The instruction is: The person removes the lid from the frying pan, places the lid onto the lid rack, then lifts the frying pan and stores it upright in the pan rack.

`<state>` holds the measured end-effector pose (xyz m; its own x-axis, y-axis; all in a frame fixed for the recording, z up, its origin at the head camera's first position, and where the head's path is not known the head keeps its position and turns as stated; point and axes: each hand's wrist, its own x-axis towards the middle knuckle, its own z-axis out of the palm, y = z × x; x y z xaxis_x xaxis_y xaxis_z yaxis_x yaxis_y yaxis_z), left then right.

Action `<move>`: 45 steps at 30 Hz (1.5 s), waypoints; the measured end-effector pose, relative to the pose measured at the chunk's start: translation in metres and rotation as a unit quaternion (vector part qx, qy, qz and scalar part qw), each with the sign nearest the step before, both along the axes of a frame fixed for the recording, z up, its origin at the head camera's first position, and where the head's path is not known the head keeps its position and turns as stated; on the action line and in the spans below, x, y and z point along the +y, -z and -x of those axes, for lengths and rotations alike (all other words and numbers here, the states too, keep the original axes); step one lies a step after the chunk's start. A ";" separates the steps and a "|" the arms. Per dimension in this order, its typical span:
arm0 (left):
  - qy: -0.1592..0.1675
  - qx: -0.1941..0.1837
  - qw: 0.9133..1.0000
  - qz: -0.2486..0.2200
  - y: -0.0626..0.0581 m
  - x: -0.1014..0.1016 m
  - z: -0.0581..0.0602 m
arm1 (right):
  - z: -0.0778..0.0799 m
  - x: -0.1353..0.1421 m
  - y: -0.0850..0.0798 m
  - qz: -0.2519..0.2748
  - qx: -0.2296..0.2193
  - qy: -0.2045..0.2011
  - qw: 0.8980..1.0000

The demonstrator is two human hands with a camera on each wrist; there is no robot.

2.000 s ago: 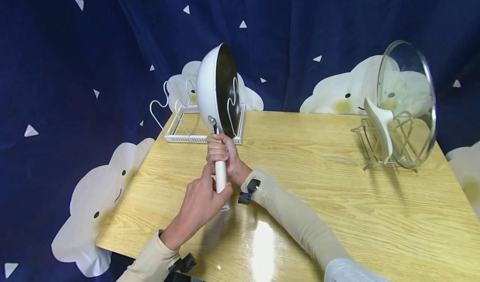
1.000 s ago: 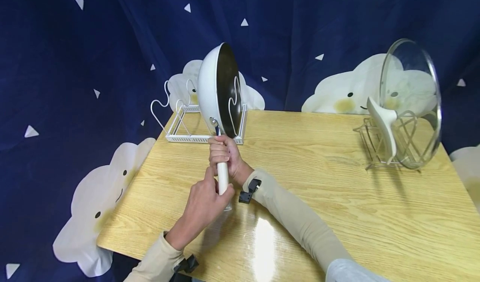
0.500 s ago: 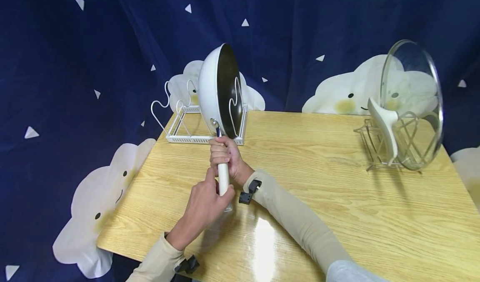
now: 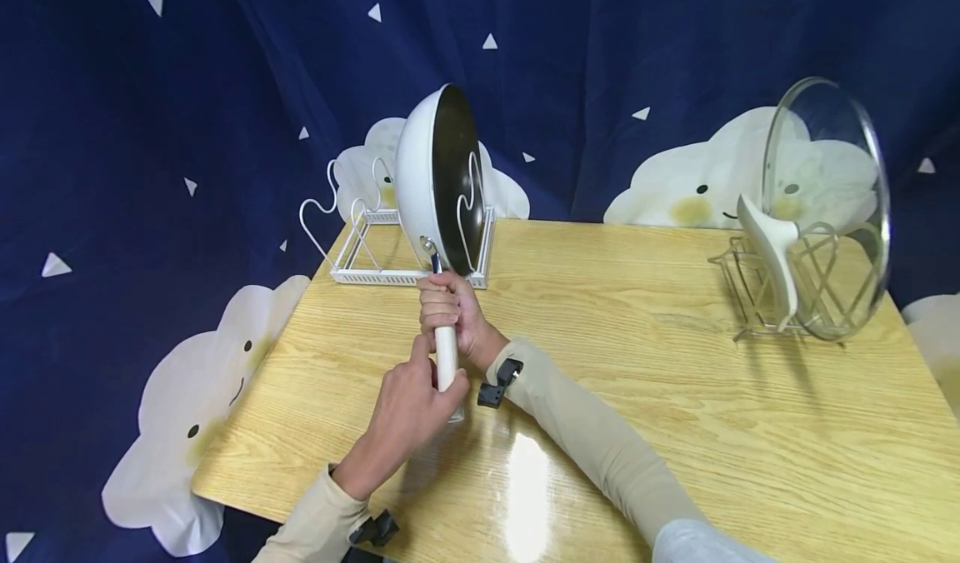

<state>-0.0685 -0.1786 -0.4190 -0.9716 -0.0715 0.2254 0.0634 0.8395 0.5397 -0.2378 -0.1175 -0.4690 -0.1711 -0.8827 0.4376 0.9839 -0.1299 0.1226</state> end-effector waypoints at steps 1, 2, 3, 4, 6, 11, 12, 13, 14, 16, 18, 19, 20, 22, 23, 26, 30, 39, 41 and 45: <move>0.000 -0.001 1.000 -0.001 0.000 0.000 0.000 | 0.000 0.000 0.000 -0.002 0.001 0.000 1.000; 0.000 -0.002 1.000 -0.001 0.001 0.000 0.000 | 0.000 0.001 0.000 -0.004 0.003 0.002 1.000; 0.001 -0.002 1.000 0.000 0.001 0.000 0.000 | 0.000 0.001 0.000 -0.006 0.005 0.003 1.000; 0.002 -0.001 1.000 0.000 0.002 0.001 0.000 | 0.000 0.002 0.000 -0.007 0.007 0.004 1.000; 0.004 -0.001 1.000 0.001 0.002 0.001 0.001 | 0.000 0.003 0.000 -0.008 0.010 0.005 1.000; 0.009 0.003 1.000 0.000 0.004 0.001 0.002 | 0.001 0.004 -0.001 -0.007 0.017 0.009 1.000; 0.009 0.003 1.000 0.000 0.004 0.001 0.002 | 0.001 0.004 0.000 -0.008 0.019 0.010 1.000; 0.009 0.003 1.000 0.000 0.005 0.001 0.002 | 0.002 0.004 0.000 -0.009 0.021 0.010 1.000; 0.009 0.001 1.000 0.000 0.005 0.001 0.002 | 0.002 0.004 0.001 -0.010 0.024 0.011 1.000; 0.008 -0.005 1.000 0.001 0.007 0.001 0.002 | 0.002 0.004 0.003 -0.014 0.029 0.011 0.999; 0.006 -0.012 1.000 0.000 0.009 0.002 0.002 | 0.003 0.004 0.005 -0.018 0.033 0.010 0.999; 0.006 -0.015 1.000 0.000 0.009 0.002 0.002 | 0.003 0.004 0.005 -0.019 0.035 0.009 0.999; 0.005 -0.017 1.000 -0.001 0.009 0.002 0.002 | 0.003 0.004 0.006 -0.019 0.036 0.010 0.999; 0.005 -0.019 1.000 -0.001 0.010 0.002 0.002 | 0.003 0.004 0.007 -0.018 0.036 0.009 0.999; 0.006 -0.019 1.000 0.000 0.010 0.002 0.002 | 0.003 0.004 0.008 -0.017 0.036 0.008 0.999; 0.007 -0.019 1.000 0.003 0.011 0.002 0.002 | 0.003 0.004 0.009 -0.016 0.035 0.006 0.999; 0.006 -0.022 1.000 0.003 0.013 0.002 0.001 | 0.003 0.004 0.010 -0.019 0.036 0.002 0.999; 0.011 -0.029 1.000 -0.006 0.017 0.003 0.002 | 0.005 0.007 0.015 -0.037 0.048 0.015 0.998; 0.010 -0.030 0.999 -0.007 0.018 0.003 0.002 | 0.006 0.008 0.015 -0.040 0.051 0.019 0.998; 0.013 -0.032 0.999 -0.008 0.020 0.004 0.002 | 0.005 0.010 0.016 -0.049 0.057 0.029 0.997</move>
<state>-0.0706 -0.1741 -0.4387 -0.9856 -0.0493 0.1619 0.0499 0.8293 0.5565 -0.2433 -0.1075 -0.4854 -0.1783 -0.9119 0.3697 0.9811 -0.1937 -0.0047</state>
